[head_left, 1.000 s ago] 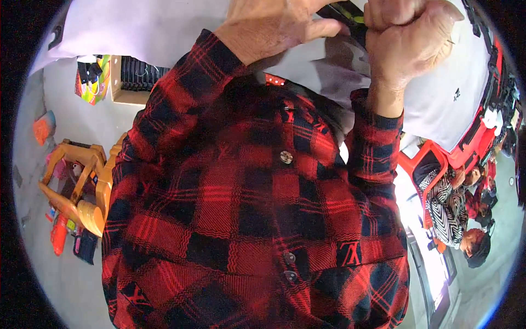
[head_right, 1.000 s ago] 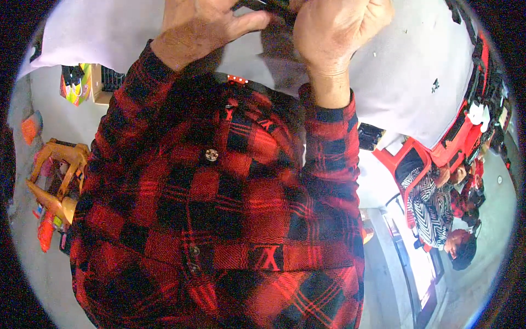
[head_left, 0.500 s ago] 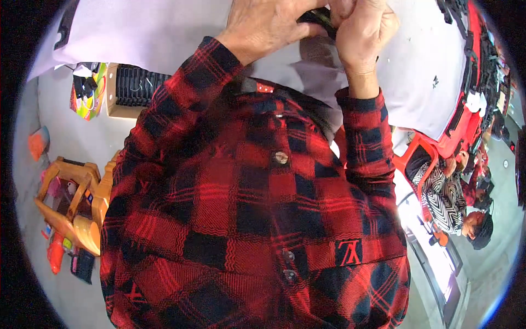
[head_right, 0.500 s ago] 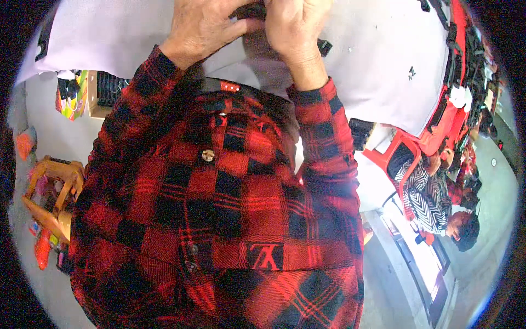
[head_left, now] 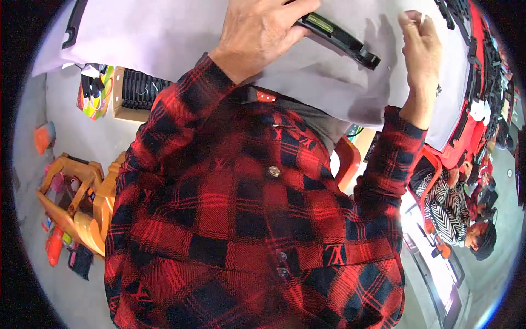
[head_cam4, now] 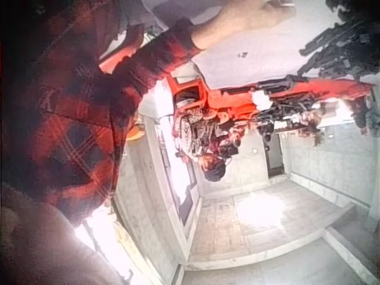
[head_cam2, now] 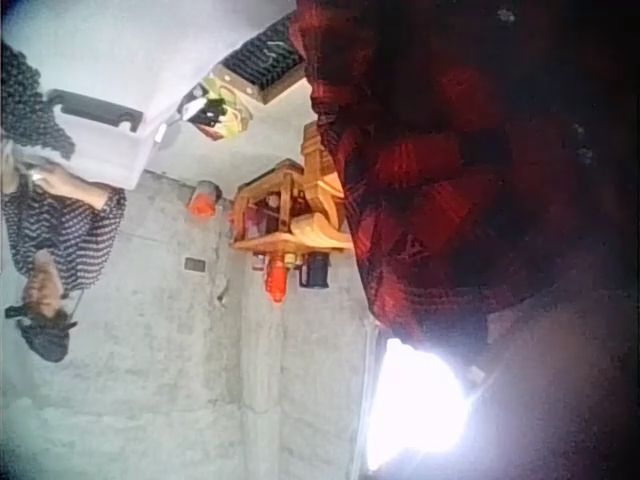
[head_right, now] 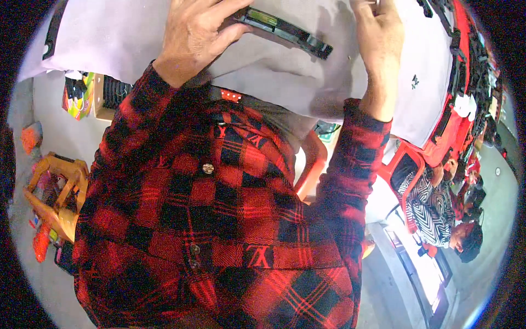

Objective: The person assembles small plastic and metal components by inserting pins and springs into an assembly housing, then snapping the pieces together. The person uses a small poker tool to aid in the assembly.

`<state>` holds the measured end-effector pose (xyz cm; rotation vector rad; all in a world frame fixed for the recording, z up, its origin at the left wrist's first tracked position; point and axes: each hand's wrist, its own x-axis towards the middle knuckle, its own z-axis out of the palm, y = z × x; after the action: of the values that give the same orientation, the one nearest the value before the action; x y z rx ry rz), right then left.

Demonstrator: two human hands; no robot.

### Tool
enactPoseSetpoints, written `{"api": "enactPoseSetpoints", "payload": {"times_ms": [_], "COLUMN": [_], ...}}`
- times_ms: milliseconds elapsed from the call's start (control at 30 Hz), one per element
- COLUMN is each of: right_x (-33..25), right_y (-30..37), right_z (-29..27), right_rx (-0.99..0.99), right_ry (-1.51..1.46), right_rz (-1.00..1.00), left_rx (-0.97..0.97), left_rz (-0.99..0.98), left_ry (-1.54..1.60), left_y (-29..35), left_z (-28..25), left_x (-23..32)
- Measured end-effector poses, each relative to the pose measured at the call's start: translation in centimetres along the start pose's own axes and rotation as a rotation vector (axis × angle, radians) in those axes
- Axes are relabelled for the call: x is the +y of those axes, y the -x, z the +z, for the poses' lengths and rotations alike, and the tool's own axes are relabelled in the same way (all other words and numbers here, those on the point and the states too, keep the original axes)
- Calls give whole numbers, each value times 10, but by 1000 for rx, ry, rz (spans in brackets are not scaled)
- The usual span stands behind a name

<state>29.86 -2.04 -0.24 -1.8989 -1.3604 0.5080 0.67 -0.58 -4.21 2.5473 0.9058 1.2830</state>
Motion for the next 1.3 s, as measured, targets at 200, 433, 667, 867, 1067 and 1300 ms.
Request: {"api": "enactPoseSetpoints", "payload": {"times_ms": [200,433,667,867,1067,1300], "right_x": [19,8,-36,-68,-93,-101], "right_y": [-8,-8,-8,-8,-27,-56], "right_z": [20,30,49,82,115,138], "right_rx": [-87,42,-42,-262,-298,-446], "right_ry": [468,534,87,-87,146,253], "right_rz": [-404,-508,-403,-349,-536,-579], "left_rx": [138,-249,-136,-126,-124,-135], "left_rz": [100,-176,-236,-319,-309,-287], "left_ry": [56,2,38,159,140,129], "left_y": [9,7,15,33,31,33], "left_z": [4,-21,-41,-43,-39,-39], "left_x": [-17,-10,-18,-28,-28,-29]}}
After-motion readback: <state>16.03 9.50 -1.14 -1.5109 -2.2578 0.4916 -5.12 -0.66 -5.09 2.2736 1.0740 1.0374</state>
